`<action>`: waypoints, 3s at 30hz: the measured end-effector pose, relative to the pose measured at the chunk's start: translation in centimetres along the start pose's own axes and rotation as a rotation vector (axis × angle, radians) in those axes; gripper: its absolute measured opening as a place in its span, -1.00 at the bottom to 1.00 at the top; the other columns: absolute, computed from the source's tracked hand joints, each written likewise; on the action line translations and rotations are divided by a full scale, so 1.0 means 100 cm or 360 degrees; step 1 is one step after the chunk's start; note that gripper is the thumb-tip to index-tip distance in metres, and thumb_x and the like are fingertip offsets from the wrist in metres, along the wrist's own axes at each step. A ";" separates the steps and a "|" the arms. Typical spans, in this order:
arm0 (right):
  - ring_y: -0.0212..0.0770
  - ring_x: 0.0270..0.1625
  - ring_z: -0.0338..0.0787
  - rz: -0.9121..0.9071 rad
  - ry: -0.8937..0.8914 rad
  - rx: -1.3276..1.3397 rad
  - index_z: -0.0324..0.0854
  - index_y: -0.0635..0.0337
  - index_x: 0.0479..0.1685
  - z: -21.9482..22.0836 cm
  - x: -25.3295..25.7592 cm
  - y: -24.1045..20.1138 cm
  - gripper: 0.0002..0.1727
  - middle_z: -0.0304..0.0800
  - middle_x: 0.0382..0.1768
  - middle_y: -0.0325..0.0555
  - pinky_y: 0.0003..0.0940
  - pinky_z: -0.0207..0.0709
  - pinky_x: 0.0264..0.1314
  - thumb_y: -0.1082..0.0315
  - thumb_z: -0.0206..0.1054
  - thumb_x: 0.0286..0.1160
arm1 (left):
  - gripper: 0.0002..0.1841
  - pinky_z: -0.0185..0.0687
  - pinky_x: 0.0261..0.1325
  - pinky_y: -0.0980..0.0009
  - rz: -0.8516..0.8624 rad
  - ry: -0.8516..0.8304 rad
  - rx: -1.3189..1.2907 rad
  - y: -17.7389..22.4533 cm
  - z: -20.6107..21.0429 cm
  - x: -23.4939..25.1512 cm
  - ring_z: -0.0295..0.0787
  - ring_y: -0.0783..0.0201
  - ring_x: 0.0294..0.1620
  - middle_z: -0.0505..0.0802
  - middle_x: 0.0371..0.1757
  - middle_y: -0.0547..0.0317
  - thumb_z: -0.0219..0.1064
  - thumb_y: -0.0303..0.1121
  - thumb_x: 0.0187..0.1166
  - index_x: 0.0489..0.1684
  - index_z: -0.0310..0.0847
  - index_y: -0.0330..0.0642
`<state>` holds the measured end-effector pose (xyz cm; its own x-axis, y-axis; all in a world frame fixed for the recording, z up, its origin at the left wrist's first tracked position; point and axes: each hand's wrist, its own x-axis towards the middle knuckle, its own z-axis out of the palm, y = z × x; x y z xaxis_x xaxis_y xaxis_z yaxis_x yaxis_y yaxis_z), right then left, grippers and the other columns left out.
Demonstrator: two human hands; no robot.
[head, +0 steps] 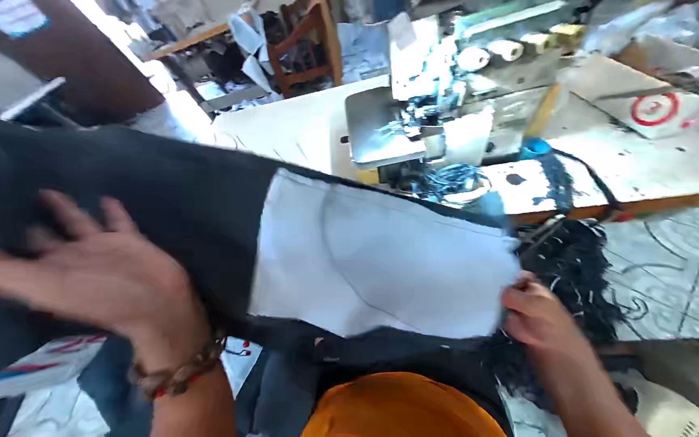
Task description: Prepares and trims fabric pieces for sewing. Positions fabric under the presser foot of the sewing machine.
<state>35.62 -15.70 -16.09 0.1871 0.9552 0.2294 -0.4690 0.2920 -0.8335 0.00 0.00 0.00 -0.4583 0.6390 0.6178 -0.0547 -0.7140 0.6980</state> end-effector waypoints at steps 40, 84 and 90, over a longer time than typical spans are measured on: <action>-0.74 -0.11 0.68 -0.0139 -0.0096 -0.1226 0.73 0.21 -0.14 0.010 -0.055 0.002 -0.72 0.79 -0.13 -0.30 -0.82 0.57 -0.04 0.14 0.42 0.58 | -0.44 0.62 0.04 -0.21 -0.0716 -0.2865 0.1375 -0.192 0.291 -0.180 0.79 -0.08 0.05 0.85 -0.03 -0.17 0.32 0.16 0.51 -0.06 0.82 -0.25; -0.68 -0.60 0.61 0.0239 0.0434 -0.1094 0.73 -0.30 -0.22 -0.029 -0.045 -0.053 -0.87 0.83 -0.47 -0.62 -0.75 0.49 -0.58 0.27 0.49 0.42 | -0.86 0.61 -0.34 0.76 -0.0227 -0.2506 0.0089 -0.086 0.012 -0.068 0.67 0.70 -0.41 0.81 -0.39 0.49 0.49 -0.24 0.47 -0.37 0.77 -0.07; -0.66 -0.70 0.48 0.0567 0.0678 -0.1177 0.67 -0.02 -0.32 -0.053 -0.042 -0.010 -0.88 0.71 -0.60 -0.52 -0.70 0.41 -0.65 0.44 0.38 0.52 | -0.88 0.67 -0.20 0.73 -0.0291 -0.2104 0.0236 -0.103 0.017 -0.099 0.75 0.68 -0.27 0.85 -0.24 0.52 0.55 -0.38 0.38 -0.41 0.69 0.00</action>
<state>39.90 -20.28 -18.93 0.5081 0.8413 -0.1843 0.0835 -0.2611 -0.9617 6.57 1.51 -12.70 0.7442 0.5765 0.3373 0.1120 -0.6055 0.7879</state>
